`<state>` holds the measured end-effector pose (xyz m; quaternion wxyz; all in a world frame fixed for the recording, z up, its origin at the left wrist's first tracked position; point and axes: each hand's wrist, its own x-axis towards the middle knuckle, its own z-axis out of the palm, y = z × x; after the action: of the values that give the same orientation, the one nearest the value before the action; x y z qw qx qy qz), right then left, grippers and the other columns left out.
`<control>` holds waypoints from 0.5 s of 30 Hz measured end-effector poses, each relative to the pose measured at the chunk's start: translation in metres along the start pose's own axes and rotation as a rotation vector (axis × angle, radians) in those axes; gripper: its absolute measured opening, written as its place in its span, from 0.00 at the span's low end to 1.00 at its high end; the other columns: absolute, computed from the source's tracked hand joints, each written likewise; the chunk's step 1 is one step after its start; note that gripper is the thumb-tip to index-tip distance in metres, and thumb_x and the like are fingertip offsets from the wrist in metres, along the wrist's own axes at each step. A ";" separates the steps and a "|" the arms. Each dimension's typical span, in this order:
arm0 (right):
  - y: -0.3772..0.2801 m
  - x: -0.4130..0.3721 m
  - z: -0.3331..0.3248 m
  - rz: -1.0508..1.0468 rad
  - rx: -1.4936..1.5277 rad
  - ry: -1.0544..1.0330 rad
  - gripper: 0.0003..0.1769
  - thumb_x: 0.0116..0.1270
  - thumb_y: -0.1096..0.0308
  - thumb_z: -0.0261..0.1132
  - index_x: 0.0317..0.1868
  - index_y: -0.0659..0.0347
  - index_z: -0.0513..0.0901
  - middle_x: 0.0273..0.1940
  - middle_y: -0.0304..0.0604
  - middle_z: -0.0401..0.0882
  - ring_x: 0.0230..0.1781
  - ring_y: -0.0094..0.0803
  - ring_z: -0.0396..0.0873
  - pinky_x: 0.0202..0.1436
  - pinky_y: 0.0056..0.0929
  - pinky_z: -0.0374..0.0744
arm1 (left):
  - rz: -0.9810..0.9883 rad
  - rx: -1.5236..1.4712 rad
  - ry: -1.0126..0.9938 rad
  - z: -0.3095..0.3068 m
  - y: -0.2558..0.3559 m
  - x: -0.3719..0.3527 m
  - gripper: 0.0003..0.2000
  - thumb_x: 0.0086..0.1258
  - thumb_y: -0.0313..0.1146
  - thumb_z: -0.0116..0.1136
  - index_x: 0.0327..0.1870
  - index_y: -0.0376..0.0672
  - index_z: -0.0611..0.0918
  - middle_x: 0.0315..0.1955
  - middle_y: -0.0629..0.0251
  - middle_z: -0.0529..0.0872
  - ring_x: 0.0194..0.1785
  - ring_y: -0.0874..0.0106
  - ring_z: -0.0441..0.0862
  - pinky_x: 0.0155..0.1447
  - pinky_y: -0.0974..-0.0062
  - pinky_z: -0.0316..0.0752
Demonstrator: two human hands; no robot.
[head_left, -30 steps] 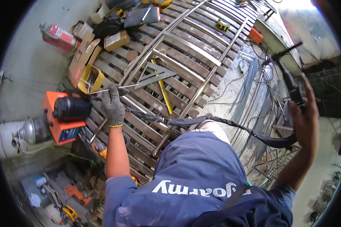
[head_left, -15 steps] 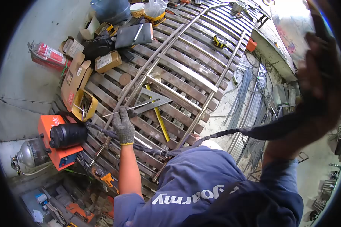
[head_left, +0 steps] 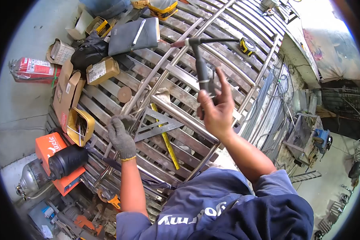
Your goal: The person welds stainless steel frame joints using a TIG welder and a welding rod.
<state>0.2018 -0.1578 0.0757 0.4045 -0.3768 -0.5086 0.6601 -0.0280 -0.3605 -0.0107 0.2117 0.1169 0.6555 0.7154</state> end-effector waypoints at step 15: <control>0.123 -0.035 0.010 0.091 -0.006 -0.028 0.43 0.80 0.77 0.66 0.87 0.68 0.54 0.81 0.56 0.66 0.79 0.38 0.70 0.81 0.33 0.66 | 0.017 -0.211 0.181 0.031 -0.046 0.074 0.10 0.89 0.40 0.55 0.50 0.41 0.80 0.38 0.62 0.88 0.38 0.67 0.87 0.47 0.64 0.87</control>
<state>0.1883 -0.2127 -0.0392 0.3658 -0.3914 -0.4987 0.6814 -0.0729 -0.2967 -0.0611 0.1567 0.0345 0.5920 0.7898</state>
